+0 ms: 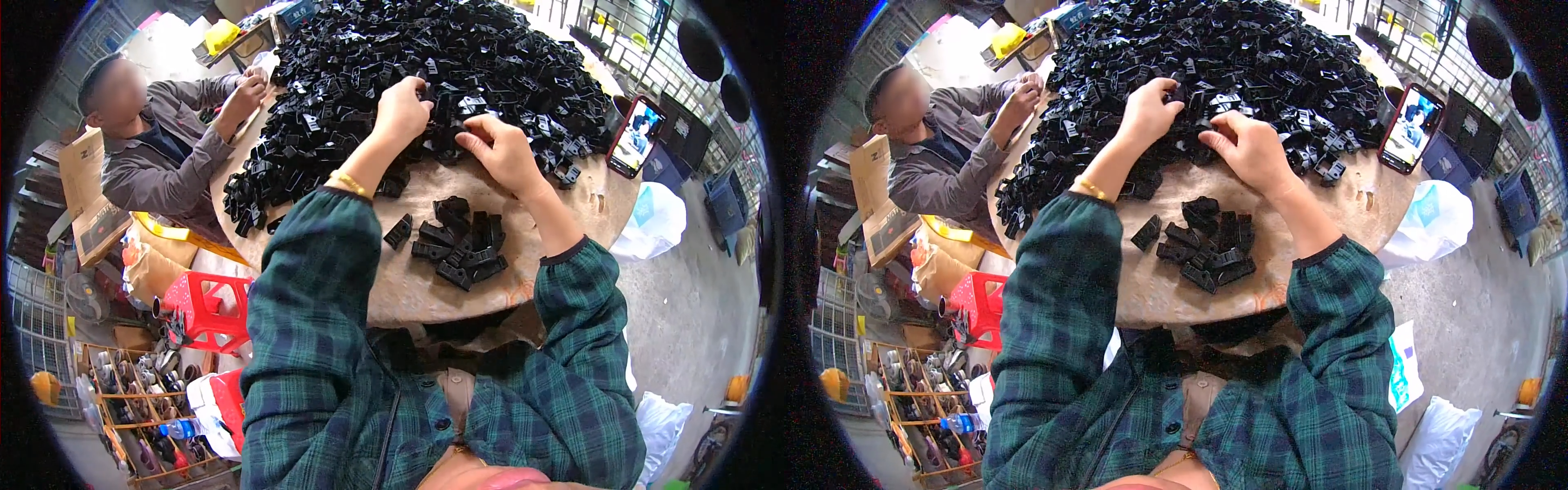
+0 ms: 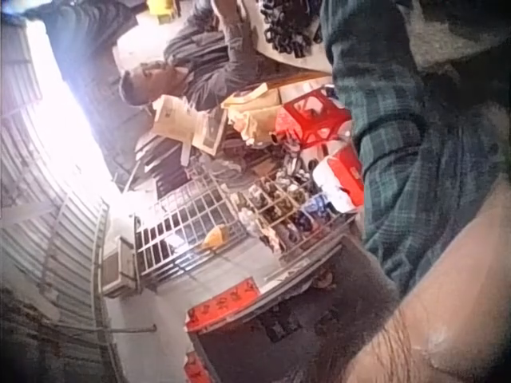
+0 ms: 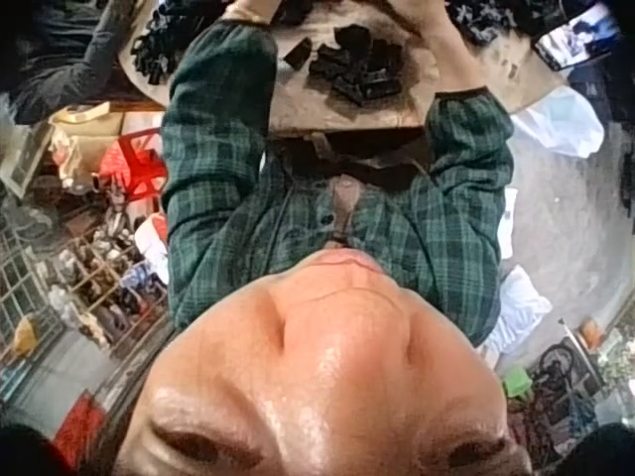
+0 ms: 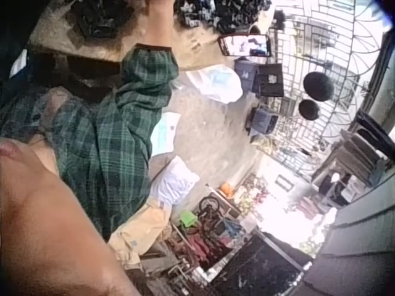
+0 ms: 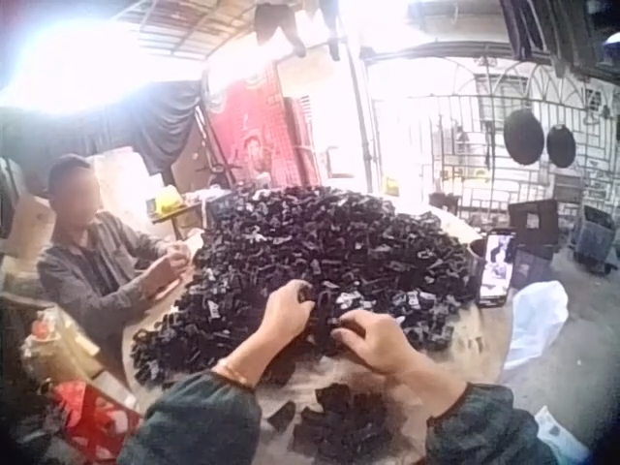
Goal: Sorting and counting black plastic industrial components on a work table.
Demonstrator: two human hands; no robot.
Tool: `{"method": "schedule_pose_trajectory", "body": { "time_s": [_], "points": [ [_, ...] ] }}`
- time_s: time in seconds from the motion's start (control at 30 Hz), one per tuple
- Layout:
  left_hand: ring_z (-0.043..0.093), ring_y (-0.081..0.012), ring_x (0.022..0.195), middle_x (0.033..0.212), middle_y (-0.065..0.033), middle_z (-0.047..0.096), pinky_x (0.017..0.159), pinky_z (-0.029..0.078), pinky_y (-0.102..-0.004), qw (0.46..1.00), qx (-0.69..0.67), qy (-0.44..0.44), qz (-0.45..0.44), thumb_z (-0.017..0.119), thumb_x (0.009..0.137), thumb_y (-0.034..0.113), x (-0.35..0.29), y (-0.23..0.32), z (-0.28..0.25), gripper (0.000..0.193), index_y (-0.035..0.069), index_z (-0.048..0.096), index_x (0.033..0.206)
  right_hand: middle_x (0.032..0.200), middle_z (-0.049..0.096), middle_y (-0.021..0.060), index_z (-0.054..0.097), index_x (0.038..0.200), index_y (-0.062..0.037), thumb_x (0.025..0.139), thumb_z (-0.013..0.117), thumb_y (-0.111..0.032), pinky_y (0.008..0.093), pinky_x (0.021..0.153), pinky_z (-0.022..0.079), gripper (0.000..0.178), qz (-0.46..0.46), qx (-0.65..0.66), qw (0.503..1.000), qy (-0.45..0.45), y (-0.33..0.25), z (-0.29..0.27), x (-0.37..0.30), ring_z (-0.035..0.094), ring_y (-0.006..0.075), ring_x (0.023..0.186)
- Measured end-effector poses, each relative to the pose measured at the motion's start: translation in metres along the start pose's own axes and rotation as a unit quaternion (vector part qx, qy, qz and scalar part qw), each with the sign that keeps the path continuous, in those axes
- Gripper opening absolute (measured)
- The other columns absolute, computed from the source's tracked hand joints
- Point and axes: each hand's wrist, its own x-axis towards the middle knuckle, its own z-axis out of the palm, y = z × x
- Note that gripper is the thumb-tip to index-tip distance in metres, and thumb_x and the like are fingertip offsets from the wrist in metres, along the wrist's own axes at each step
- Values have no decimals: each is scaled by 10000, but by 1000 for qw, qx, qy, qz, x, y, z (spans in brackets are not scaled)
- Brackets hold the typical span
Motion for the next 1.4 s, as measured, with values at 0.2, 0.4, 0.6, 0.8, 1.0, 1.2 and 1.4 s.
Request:
{"method": "schedule_pose_trajectory", "body": {
  "time_s": [0.2,0.4,0.6,0.8,1.0,1.2,1.4],
  "points": [
    [575,-98,826,927,-91,622,743,471,-226,948,-313,-51,-37,569,778,-48,-49,28,-17,400,-59,487,1169,949,621,50,553,1067,16,846,603,-84,222,741,477,247,-30,277,959,55,-1,15,-1,577,93,818],
    [543,-80,900,1038,-51,582,787,446,-205,900,-417,-77,-96,513,861,28,-81,49,-31,348,-39,483,1201,949,633,65,559,1094,16,834,612,-65,219,747,477,278,-7,270,963,20,-17,9,-7,581,91,826],
    [565,-93,889,1025,-54,585,798,478,-219,852,-501,-66,-138,530,863,29,-83,36,-33,326,-24,507,1184,962,636,77,555,1120,19,838,611,-82,225,731,483,305,-12,274,962,-2,-19,10,-8,588,93,830],
    [564,-104,889,1019,-61,587,808,475,-235,859,-488,-85,-128,555,847,27,-86,36,-28,276,-24,530,1117,948,640,70,565,1105,24,825,624,-81,215,692,481,304,-59,258,964,8,-20,10,-10,587,82,818],
    [579,-103,827,933,-55,621,747,475,-218,872,-475,-29,-112,584,806,-18,-87,40,-32,247,-35,564,1052,894,636,84,597,1063,-3,756,663,-36,234,639,481,316,-159,87,981,75,-32,5,-14,599,126,759],
    [577,-80,812,917,-46,629,738,475,-210,863,-490,-44,-113,607,806,-1,-89,44,-35,311,-31,552,1111,867,607,99,607,1050,-32,697,681,-19,276,618,479,362,-245,-28,959,143,-30,7,-14,588,210,765],
    [571,-74,791,900,-45,620,710,475,-198,843,-516,-32,-149,626,806,21,-92,44,-27,279,-22,568,1076,882,593,102,622,1008,-53,622,701,-6,341,684,462,396,-256,-92,951,149,-43,12,-21,560,265,779]
  ]
}}
